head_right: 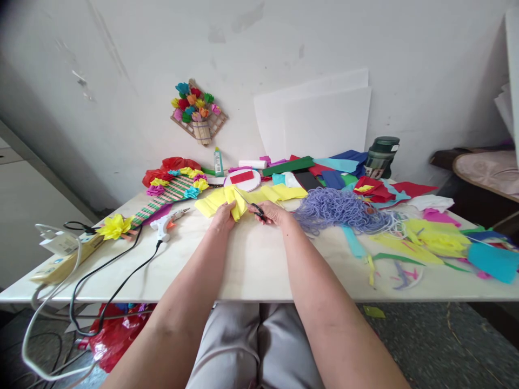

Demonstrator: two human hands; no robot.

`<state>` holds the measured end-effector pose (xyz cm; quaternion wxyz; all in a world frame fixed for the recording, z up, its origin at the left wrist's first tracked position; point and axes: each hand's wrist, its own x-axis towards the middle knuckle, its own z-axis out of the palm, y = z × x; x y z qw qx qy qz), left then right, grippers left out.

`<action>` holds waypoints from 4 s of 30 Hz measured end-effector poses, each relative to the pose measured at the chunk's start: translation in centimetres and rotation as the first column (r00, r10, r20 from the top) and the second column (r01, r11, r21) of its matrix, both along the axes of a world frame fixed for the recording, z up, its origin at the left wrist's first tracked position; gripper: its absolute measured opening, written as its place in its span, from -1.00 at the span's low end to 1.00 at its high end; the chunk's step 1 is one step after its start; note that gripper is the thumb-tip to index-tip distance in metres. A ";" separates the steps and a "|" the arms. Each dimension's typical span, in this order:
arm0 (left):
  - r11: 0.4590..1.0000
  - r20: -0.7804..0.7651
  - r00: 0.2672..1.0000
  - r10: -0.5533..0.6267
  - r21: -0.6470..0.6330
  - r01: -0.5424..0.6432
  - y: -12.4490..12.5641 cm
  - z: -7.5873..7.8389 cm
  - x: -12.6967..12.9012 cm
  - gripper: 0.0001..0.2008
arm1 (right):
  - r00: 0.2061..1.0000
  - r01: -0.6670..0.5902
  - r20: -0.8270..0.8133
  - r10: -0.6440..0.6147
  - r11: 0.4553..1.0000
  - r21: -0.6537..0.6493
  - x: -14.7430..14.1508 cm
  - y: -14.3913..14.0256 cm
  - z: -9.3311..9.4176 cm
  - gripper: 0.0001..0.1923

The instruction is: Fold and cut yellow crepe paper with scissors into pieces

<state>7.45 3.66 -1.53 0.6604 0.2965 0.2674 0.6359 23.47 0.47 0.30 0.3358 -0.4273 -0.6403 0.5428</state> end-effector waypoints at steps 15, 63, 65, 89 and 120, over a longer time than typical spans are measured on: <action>0.999 0.005 1.000 0.028 -0.015 -0.028 0.2 0.1 0.0 -0.81 | 0.999 0.040 0.012 -0.040 0.999 -0.036 -0.3 0.2 -0.1 -0.77; 0.998 -0.084 0.995 -0.056 0.009 0.057 -0.9 1.0 0.2 -0.90 | 0.999 0.019 0.027 -0.020 0.998 0.066 -0.4 -0.2 0.2 -0.65; 0.998 -0.084 0.995 -0.056 0.008 0.057 -1.0 1.1 0.3 -0.90 | 0.999 0.017 0.036 -0.019 0.998 0.065 -0.4 -0.2 0.2 -0.66; 0.999 -0.056 0.997 -0.045 -0.002 0.045 -0.5 0.8 0.1 -0.87 | 0.998 0.059 -0.012 -0.058 0.998 0.038 -0.7 -0.2 0.1 -0.71; 0.993 -0.074 0.991 -0.114 0.025 0.116 -0.7 1.0 0.0 -0.88 | 0.998 0.024 -0.059 -0.018 0.994 0.106 -0.5 -0.9 0.7 -0.67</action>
